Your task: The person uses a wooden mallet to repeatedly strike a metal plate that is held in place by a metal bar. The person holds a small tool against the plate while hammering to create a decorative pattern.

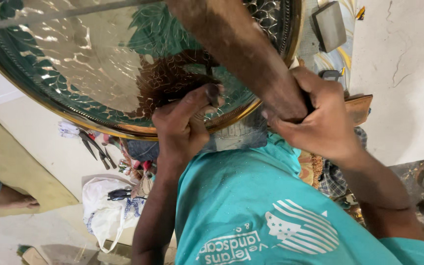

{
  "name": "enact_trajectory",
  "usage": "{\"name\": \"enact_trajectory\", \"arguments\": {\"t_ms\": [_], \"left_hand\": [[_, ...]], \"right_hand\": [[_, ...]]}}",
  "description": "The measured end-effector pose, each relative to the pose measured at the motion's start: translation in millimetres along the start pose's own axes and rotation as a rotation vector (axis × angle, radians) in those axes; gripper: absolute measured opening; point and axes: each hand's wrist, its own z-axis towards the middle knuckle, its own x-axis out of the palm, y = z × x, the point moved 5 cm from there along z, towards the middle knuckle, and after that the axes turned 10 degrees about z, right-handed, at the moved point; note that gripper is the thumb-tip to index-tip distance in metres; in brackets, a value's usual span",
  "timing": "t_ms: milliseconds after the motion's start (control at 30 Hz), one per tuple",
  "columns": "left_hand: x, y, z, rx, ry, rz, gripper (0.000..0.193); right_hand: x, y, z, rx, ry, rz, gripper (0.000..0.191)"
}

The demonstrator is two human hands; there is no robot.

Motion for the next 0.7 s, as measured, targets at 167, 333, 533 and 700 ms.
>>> {"name": "enact_trajectory", "arguments": {"t_ms": [167,333,533,700], "left_hand": [[0.3,-8.0,-0.8,0.065,0.044,0.248,0.048],[3.1,1.9,-5.0,0.027,0.032,0.231,0.044],[4.6,8.2,-13.1,0.017,-0.003,0.268,0.037],[1.5,7.5,-10.9,0.054,-0.084,0.162,0.031]], "right_hand": [[-5.3,4.1,-4.1,-0.026,0.021,0.001,0.027],[-19.4,35.5,5.6,-0.063,0.011,-0.076,0.026],[-26.9,48.3,20.6,-0.002,0.302,-0.581,0.046],[-24.5,46.6,13.9,-0.049,0.228,-0.619,0.043]]}}
